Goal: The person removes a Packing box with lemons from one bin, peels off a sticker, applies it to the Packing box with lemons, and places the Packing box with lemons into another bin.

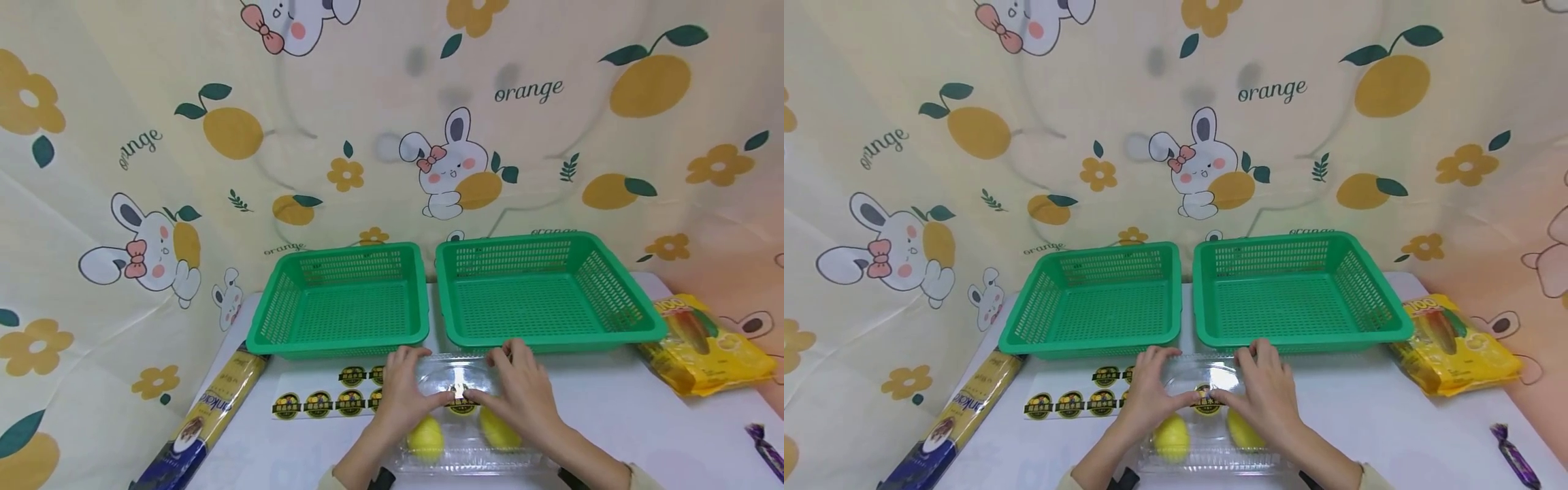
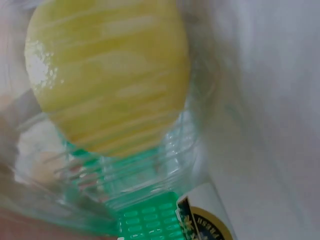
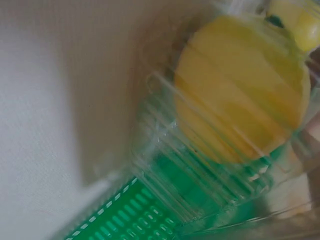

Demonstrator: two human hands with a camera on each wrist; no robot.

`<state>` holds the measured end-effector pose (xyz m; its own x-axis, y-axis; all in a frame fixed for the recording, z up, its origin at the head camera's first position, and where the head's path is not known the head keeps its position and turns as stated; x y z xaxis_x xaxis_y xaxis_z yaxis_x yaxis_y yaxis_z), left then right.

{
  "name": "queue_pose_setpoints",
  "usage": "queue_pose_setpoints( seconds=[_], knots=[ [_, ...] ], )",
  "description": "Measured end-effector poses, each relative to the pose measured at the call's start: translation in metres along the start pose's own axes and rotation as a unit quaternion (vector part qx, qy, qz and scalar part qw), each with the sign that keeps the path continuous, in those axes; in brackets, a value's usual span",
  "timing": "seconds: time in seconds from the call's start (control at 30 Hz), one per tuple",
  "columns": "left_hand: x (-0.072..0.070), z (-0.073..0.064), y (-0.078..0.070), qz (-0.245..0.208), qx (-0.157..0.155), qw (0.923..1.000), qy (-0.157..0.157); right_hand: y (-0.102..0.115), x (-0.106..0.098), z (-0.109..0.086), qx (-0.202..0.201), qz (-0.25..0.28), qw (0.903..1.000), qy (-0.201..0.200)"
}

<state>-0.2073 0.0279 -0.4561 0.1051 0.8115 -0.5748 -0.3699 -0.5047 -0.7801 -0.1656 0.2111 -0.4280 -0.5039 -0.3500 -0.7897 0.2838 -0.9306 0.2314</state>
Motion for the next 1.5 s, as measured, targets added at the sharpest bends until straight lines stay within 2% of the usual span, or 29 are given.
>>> queue_pose_setpoints(
  seconds=[0.23, 0.33, 0.43, 0.53, 0.67, 0.73, 0.83, 0.9, 1.0, 1.03, 1.07, 1.13, 1.17, 1.2, 1.23, 1.27, 1.3, 1.33, 1.43, 1.47, 1.5],
  knots=[
    [-0.003, 0.0, 0.009, -0.041, -0.031, 0.9986, -0.012, 0.001, 0.005, 0.002, 0.0, -0.005, 1.0, 0.003],
    [-0.007, -0.002, 0.012, -0.071, -0.033, 0.9968, -0.013, 0.001, 0.004, 0.001, 0.007, 0.008, 0.9999, 0.004],
    [-0.014, -0.006, 0.017, -0.109, -0.034, 0.9934, -0.01, -0.003, -0.001, -0.003, 0.017, 0.05, 0.9986, 0.0],
    [-0.023, -0.014, 0.024, -0.127, -0.034, 0.9913, 0.003, -0.013, -0.009, -0.012, 0.037, 0.102, 0.994, -0.007],
    [-0.03, -0.026, 0.037, -0.152, -0.074, 0.9852, 0.032, -0.03, -0.016, -0.026, 0.072, 0.176, 0.9818, -0.002],
    [-0.03, -0.034, 0.043, -0.186, -0.112, 0.9751, 0.048, -0.036, -0.018, -0.03, 0.083, 0.207, 0.9749, 0.007],
    [-0.027, -0.049, 0.045, -0.242, -0.165, 0.9534, 0.073, -0.038, -0.019, -0.034, 0.085, 0.228, 0.9698, 0.022],
    [-0.024, -0.059, 0.043, -0.274, -0.192, 0.9377, 0.094, -0.038, -0.021, -0.034, 0.077, 0.229, 0.9697, 0.035],
    [-0.019, -0.075, 0.038, -0.308, -0.219, 0.9179, 0.122, -0.037, -0.025, -0.033, 0.051, 0.245, 0.9658, 0.065],
    [-0.017, -0.08, 0.037, -0.325, -0.227, 0.9087, 0.129, -0.038, -0.025, -0.032, 0.045, 0.256, 0.9622, 0.081],
    [-0.016, -0.083, 0.036, -0.337, -0.232, 0.9028, 0.132, -0.04, -0.026, -0.031, 0.041, 0.27, 0.9573, 0.095],
    [-0.013, -0.09, 0.036, -0.367, -0.246, 0.8875, 0.132, -0.05, -0.027, -0.029, 0.057, 0.307, 0.9416, 0.126],
    [-0.012, -0.092, 0.036, -0.384, -0.253, 0.8789, 0.129, -0.057, -0.026, -0.027, 0.077, 0.333, 0.9294, 0.139],
    [-0.011, -0.093, 0.037, -0.396, -0.257, 0.8725, 0.126, -0.065, -0.025, -0.027, 0.105, 0.363, 0.9131, 0.152],
    [-0.01, -0.094, 0.037, -0.407, -0.259, 0.8677, 0.121, -0.074, -0.023, -0.028, 0.138, 0.403, 0.8903, 0.162],
    [-0.01, -0.095, 0.038, -0.412, -0.26, 0.8654, 0.117, -0.083, -0.022, -0.029, 0.17, 0.448, 0.8623, 0.164],
    [-0.01, -0.095, 0.038, -0.419, -0.262, 0.8615, 0.114, -0.091, -0.02, -0.031, 0.199, 0.498, 0.8284, 0.161],
    [-0.009, -0.095, 0.038, -0.424, -0.261, 0.8603, 0.111, -0.098, -0.02, -0.032, 0.219, 0.554, 0.7887, 0.15],
    [-0.01, -0.095, 0.039, -0.428, -0.251, 0.8617, 0.107, -0.114, -0.02, -0.035, 0.237, 0.711, 0.6534, 0.105],
    [-0.01, -0.095, 0.039, -0.428, -0.249, 0.8625, 0.106, -0.119, -0.021, -0.036, 0.235, 0.745, 0.6173, 0.089],
    [-0.01, -0.095, 0.039, -0.428, -0.245, 0.8637, 0.104, -0.124, -0.021, -0.036, 0.237, 0.768, 0.59, 0.073]
  ],
)
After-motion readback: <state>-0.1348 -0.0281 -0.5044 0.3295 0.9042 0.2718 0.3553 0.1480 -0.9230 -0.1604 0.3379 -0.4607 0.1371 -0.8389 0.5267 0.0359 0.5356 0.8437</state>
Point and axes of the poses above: each hand's wrist, its own z-axis towards the middle knuckle, its own x-axis out of the palm, y = z × x, the point moved 8 cm from there along z, towards the middle knuckle, and after that the axes turned 8 degrees about -z, right-handed, at the moved point
